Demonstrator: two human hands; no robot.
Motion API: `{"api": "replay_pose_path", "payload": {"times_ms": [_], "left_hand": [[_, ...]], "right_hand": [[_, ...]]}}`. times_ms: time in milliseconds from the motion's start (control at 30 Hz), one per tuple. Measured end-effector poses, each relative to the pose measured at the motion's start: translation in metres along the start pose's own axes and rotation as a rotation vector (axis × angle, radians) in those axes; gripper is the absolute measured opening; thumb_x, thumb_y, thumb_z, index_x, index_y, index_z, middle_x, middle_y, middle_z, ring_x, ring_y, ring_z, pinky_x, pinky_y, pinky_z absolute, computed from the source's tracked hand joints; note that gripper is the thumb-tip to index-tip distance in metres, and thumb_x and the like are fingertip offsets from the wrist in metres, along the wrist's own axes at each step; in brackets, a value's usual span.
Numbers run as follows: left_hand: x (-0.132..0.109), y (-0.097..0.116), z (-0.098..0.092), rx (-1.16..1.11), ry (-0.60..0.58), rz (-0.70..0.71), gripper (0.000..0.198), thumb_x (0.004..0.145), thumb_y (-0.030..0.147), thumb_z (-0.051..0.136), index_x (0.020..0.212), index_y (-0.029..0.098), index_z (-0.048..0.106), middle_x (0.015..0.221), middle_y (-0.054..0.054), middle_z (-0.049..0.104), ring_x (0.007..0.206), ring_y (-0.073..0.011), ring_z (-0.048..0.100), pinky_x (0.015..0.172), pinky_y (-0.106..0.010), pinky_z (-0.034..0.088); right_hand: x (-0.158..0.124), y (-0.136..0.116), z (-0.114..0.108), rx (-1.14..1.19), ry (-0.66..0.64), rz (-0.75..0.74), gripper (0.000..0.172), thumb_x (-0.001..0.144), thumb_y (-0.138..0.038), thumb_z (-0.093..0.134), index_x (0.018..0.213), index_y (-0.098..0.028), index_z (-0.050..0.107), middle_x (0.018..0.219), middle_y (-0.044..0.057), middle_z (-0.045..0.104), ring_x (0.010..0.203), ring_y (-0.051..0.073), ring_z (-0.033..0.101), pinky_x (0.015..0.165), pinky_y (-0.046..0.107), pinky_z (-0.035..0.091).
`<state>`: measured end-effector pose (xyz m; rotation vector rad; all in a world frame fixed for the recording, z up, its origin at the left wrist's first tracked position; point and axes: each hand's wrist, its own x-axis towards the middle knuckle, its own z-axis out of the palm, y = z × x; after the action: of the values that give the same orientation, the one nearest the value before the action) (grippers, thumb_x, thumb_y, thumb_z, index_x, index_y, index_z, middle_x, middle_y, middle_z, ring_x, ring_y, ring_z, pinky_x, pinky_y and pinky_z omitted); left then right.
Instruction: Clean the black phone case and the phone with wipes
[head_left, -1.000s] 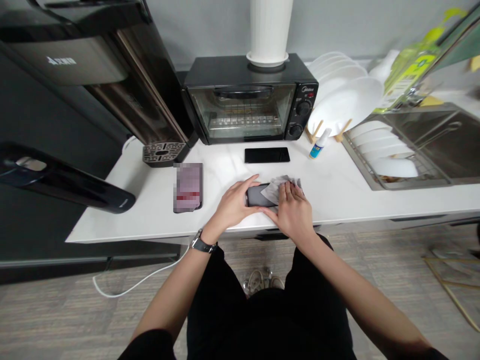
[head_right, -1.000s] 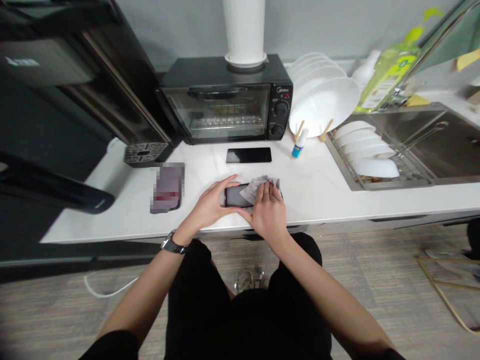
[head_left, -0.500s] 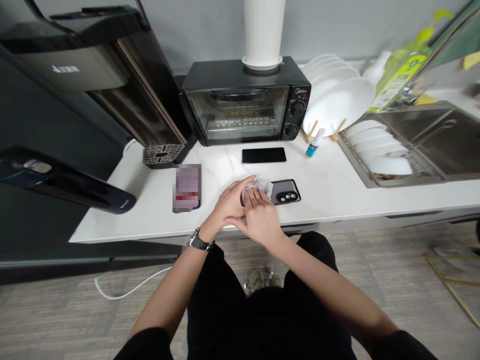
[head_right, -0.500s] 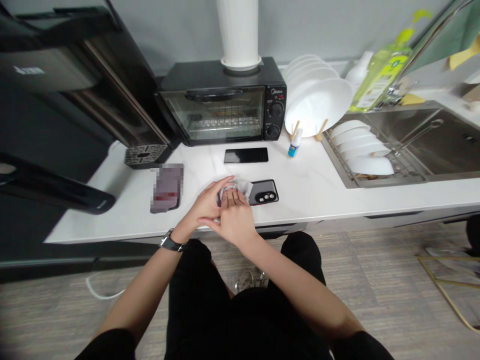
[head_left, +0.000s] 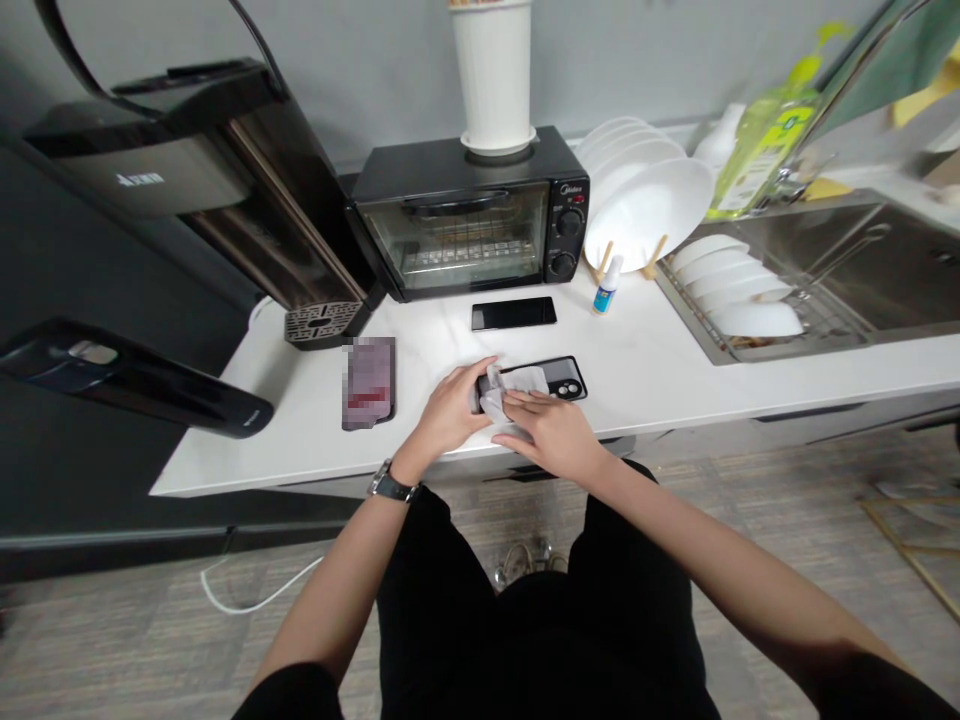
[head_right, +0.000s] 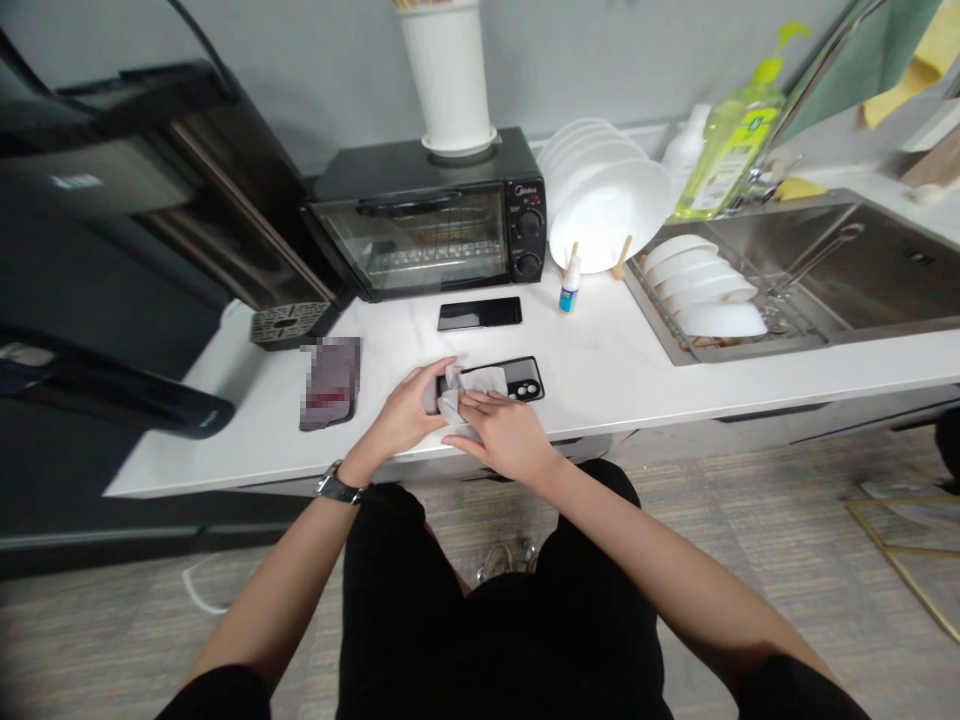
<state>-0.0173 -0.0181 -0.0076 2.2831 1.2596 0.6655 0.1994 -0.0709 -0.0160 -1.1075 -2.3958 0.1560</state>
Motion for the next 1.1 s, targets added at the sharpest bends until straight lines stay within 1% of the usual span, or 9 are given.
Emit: {"api": "replay_pose_path", "payload": {"times_ms": [100,267,400,533,633,733,867,967,1100], "left_hand": [[0.0,0.001,0.0,-0.009,0.011,0.002,0.081,0.081,0.026,0.082,0.154,0.026,0.047,0.143,-0.011,0.066,0.132,-0.0296,0.062,0.116,-0.049,0.047],[0.001,0.002,-0.001,-0.014,-0.003,0.027,0.083,0.081,0.042,0.088,0.152,0.028,0.047,0.145,-0.009,0.067,0.136,-0.0308,0.058,0.118,-0.051,0.043],[0.002,0.003,-0.002,-0.009,-0.012,0.028,0.083,0.08,0.042,0.089,0.151,0.028,0.047,0.147,-0.008,0.066,0.138,-0.0306,0.057,0.119,-0.051,0.041],[0.002,0.004,-0.003,-0.005,-0.014,0.037,0.081,0.081,0.039,0.089,0.15,0.028,0.048,0.148,-0.007,0.065,0.138,-0.0305,0.057,0.12,-0.051,0.04],[0.003,0.005,-0.002,-0.009,-0.007,0.044,0.081,0.08,0.038,0.09,0.149,0.028,0.05,0.147,-0.008,0.066,0.135,-0.0302,0.059,0.119,-0.05,0.041],[0.004,0.003,-0.001,-0.015,-0.001,0.049,0.079,0.079,0.039,0.09,0.147,0.026,0.053,0.146,-0.007,0.066,0.134,-0.0295,0.059,0.118,-0.049,0.043],[0.004,0.0,0.001,-0.028,0.009,0.064,0.076,0.08,0.042,0.089,0.146,0.026,0.055,0.146,-0.008,0.066,0.133,-0.0291,0.06,0.117,-0.048,0.046],[0.004,0.0,0.001,-0.038,0.018,0.08,0.072,0.083,0.043,0.087,0.145,0.026,0.056,0.147,-0.008,0.066,0.133,-0.0288,0.06,0.117,-0.048,0.047],[0.004,-0.002,0.002,-0.058,0.038,0.109,0.07,0.084,0.033,0.085,0.146,0.026,0.055,0.142,-0.008,0.068,0.128,-0.0276,0.062,0.112,-0.046,0.051]], "right_hand": [[-0.012,0.008,-0.006,-0.042,0.006,-0.002,0.052,0.105,-0.052,0.055,0.14,-0.015,0.065,0.141,0.014,0.07,0.135,0.026,0.065,0.115,0.044,0.053],[-0.032,0.02,-0.017,-0.151,0.0,0.015,0.051,0.109,-0.047,0.048,0.144,-0.013,0.062,0.149,0.012,0.065,0.139,0.025,0.062,0.116,0.047,0.051],[-0.051,0.03,-0.026,-0.24,0.002,0.075,0.055,0.109,-0.047,0.048,0.151,-0.013,0.055,0.154,0.012,0.061,0.141,0.027,0.06,0.116,0.05,0.051],[-0.061,0.032,-0.027,-0.34,0.013,0.144,0.067,0.108,-0.054,0.045,0.158,-0.01,0.046,0.16,0.016,0.053,0.147,0.031,0.053,0.121,0.054,0.043],[-0.054,0.028,-0.02,-0.369,0.051,0.201,0.074,0.108,-0.061,0.038,0.158,-0.008,0.045,0.159,0.019,0.053,0.147,0.033,0.053,0.125,0.058,0.034],[-0.035,0.025,-0.013,-0.386,0.074,0.265,0.081,0.107,-0.067,0.032,0.154,-0.004,0.05,0.153,0.022,0.059,0.142,0.035,0.058,0.126,0.058,0.031],[-0.008,0.022,-0.004,-0.432,0.059,0.311,0.096,0.102,-0.077,0.031,0.143,0.006,0.057,0.143,0.029,0.064,0.132,0.037,0.064,0.123,0.052,0.037],[0.007,0.015,0.007,-0.468,0.065,0.359,0.11,0.097,-0.083,0.028,0.137,0.014,0.058,0.138,0.036,0.065,0.128,0.042,0.065,0.118,0.05,0.042],[0.021,0.002,0.024,-0.488,0.081,0.416,0.113,0.097,-0.084,0.024,0.138,0.016,0.057,0.136,0.039,0.064,0.129,0.046,0.064,0.115,0.056,0.044]]}}
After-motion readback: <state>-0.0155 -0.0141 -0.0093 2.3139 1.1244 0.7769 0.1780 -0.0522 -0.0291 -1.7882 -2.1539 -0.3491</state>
